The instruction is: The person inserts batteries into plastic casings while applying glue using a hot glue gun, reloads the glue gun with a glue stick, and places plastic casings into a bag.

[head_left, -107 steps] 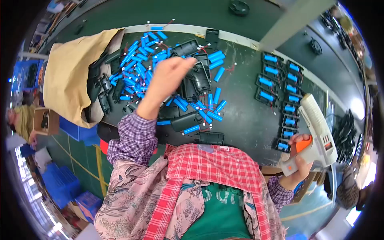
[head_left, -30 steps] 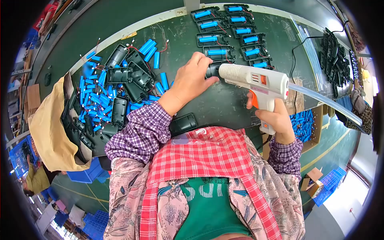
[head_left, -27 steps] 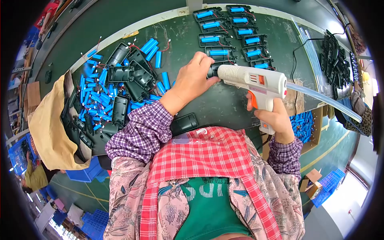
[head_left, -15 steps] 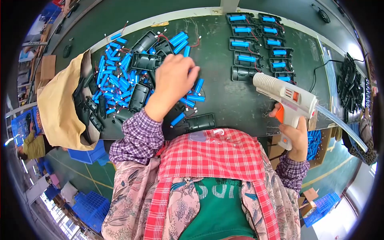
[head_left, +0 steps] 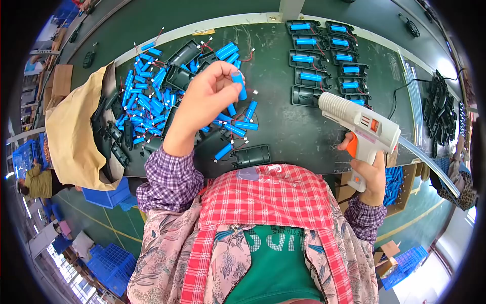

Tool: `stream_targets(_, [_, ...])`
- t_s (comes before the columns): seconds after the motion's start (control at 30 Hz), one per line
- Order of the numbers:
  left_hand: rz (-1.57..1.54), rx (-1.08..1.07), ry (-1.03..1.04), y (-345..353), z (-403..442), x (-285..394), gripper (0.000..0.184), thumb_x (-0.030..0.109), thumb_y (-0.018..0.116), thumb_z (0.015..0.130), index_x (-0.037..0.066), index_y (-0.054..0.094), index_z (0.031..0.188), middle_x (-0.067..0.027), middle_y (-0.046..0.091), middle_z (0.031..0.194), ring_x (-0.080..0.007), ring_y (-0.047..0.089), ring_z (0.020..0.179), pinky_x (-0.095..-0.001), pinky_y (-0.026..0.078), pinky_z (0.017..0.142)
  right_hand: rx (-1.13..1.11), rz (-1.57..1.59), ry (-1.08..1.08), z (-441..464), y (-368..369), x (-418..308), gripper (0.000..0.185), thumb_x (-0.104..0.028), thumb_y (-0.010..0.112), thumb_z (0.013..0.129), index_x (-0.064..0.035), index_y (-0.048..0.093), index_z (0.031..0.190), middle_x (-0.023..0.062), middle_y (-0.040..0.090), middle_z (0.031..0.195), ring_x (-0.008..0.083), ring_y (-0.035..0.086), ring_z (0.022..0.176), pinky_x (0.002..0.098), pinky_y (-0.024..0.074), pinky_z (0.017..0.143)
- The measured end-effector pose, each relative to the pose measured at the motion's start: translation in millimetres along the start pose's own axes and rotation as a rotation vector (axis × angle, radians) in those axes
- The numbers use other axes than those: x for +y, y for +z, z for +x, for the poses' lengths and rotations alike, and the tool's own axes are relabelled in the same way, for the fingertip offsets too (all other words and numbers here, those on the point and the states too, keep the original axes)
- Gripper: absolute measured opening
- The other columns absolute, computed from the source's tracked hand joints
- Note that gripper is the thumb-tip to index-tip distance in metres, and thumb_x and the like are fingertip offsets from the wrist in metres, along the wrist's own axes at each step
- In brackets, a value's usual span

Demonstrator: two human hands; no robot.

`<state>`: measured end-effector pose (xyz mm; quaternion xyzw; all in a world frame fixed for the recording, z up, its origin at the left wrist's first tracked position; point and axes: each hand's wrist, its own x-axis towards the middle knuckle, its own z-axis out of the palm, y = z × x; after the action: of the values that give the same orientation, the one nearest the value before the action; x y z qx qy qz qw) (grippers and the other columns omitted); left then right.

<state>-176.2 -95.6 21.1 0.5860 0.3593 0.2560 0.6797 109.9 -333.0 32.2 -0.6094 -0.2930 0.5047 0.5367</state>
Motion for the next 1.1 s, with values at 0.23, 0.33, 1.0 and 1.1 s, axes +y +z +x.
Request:
stream_targets(0.23, [0.782, -0.249, 0.652, 62, 9, -59, 0.026, -0.006, 0.063, 0.077, 0.007, 0.061, 0.100, -0.0081, 0.062, 0.115, -0.0272, 0.062, 0.102, -0.0332, 0.053, 0.076, -0.003, -0.037, 0.050, 0, 1, -4, 0.072, 0.000, 0.054, 0.058, 0.0092, 0.049, 0.130, 0.0157, 0.061, 0.109, 0.0265, 0.061, 0.102, 0.0384, 0.0450, 0.096])
stream_targets(0.33, [0.932, -0.331, 0.657, 68, 10, -81, 0.023, 0.002, 0.064, 0.076, 0.005, 0.059, 0.099, -0.0092, 0.060, 0.117, -0.0324, 0.057, 0.106, -0.0418, 0.051, 0.084, -0.013, -0.059, 0.052, 1, -2, -3, 0.072, -0.001, 0.055, 0.058, 0.0091, 0.049, 0.129, 0.0146, 0.061, 0.108, 0.0253, 0.061, 0.101, 0.0376, 0.0447, 0.096])
stream_targets(1.0, [0.873, -0.117, 0.597, 95, 44, -49, 0.016, 0.014, 0.073, 0.080, 0.008, 0.064, 0.092, -0.0074, 0.060, 0.092, -0.0284, 0.059, 0.091, -0.0403, 0.051, 0.073, -0.027, -0.085, 0.016, 4, -17, -4, 0.067, 0.004, 0.052, 0.062, 0.0100, 0.050, 0.128, 0.0146, 0.062, 0.110, 0.0238, 0.061, 0.098, 0.0360, 0.0468, 0.092])
stream_targets(1.1, [0.935, -0.077, 0.615, 106, 57, -59, 0.015, 0.014, 0.073, 0.078, 0.009, 0.065, 0.090, -0.0083, 0.060, 0.093, -0.0293, 0.059, 0.094, -0.0415, 0.052, 0.075, 0.002, -0.078, 0.026, 2, -15, -8, 0.064, 0.005, 0.051, 0.062, 0.0102, 0.052, 0.126, 0.0139, 0.062, 0.108, 0.0232, 0.061, 0.095, 0.0352, 0.0477, 0.089])
